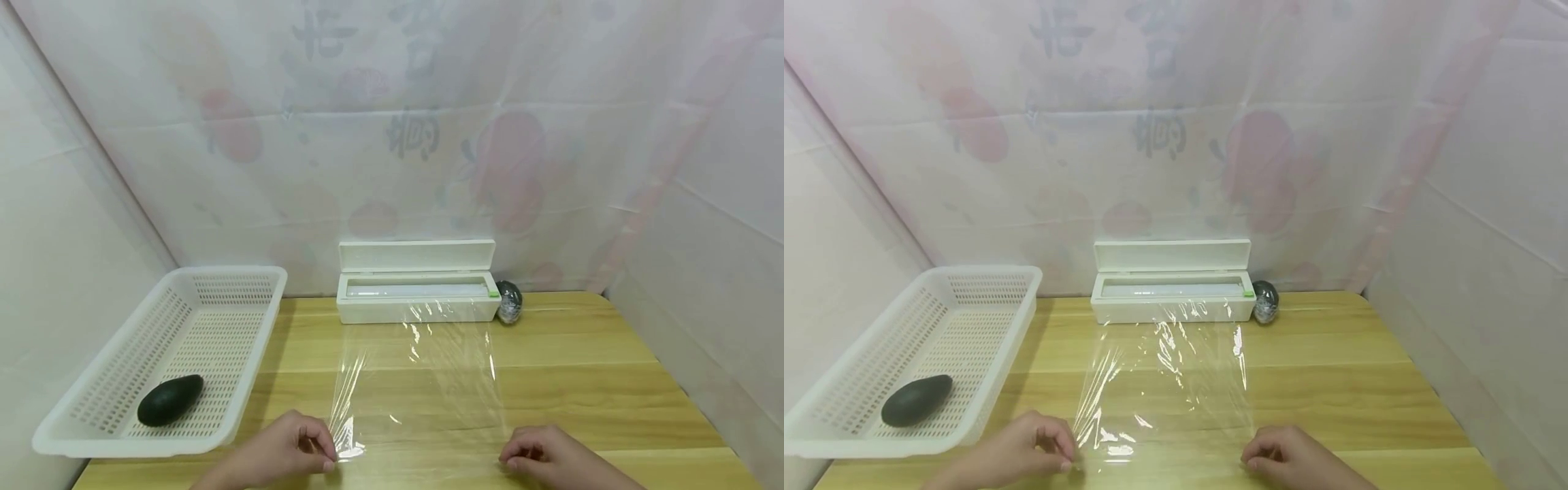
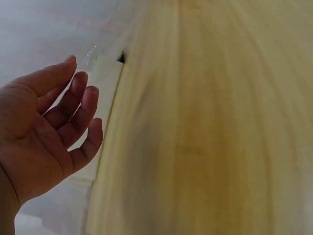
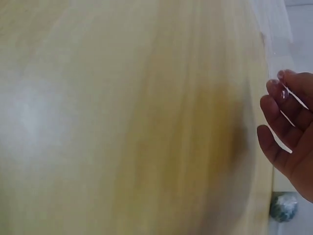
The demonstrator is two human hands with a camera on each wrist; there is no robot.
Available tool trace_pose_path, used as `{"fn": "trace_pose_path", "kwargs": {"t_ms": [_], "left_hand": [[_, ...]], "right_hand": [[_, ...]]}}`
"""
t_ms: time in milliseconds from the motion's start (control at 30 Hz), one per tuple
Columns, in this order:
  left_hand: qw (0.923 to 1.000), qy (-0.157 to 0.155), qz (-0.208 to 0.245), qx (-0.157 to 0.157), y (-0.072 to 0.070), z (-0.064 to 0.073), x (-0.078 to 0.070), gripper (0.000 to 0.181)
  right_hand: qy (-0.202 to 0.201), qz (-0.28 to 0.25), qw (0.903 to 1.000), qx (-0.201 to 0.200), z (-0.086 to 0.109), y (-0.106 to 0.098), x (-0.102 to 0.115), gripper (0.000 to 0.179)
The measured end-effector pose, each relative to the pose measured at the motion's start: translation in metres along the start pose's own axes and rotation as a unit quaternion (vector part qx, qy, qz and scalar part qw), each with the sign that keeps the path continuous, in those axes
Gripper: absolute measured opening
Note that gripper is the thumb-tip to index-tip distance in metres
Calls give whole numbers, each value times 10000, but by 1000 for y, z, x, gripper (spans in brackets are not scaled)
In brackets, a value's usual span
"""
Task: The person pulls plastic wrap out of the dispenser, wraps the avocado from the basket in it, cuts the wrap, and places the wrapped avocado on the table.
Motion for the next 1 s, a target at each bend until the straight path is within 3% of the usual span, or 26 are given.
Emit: {"fn": "trace_pose_path", "kwargs": {"t_ms": [100, 167, 300, 433, 533, 767, 900, 1000], "left_hand": [[9990, -421, 122, -64, 6, 3, 8, 8], [9983, -562, 148, -111, 8, 4, 12, 7], [9989, -444, 39, -125, 11, 4, 16, 8], [9993, -320, -177, -123, 12, 3, 18, 9], [9978, -471, -426, -176, 11, 3, 19, 15], [9943, -644, -784, -316, 13, -3, 17, 18], [9878, -537, -1430, -301, 19, -10, 16, 11], [9735, -390, -2242, -207, 25, -14, 15, 10]], "right_hand": [[275, -6, 9996, -66, 0, 1, -6, 20], [251, 75, 9996, -96, 1, 3, -7, 24], [-17, 239, 9995, -184, 1, 5, -7, 29], [-40, 690, 9958, -597, -1, 6, -6, 24], [170, 998, 9894, -1039, -1, 6, -6, 23], [83, 1374, 9781, -1563, -2, 10, -2, 25], [51, 1656, 9675, -1911, -1, 12, 1, 22], [-231, 2044, 9525, -2247, -2, 14, 1, 19]]}}
Point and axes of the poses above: each hand's wrist, its own z-axis away from the middle knuckle, its own y-axis out of the palm, x = y × z, the point moved 3 cm from there along -z, towards the middle knuckle, and after that the axes turned 10 degrees about -z, right-handed, at the moved point
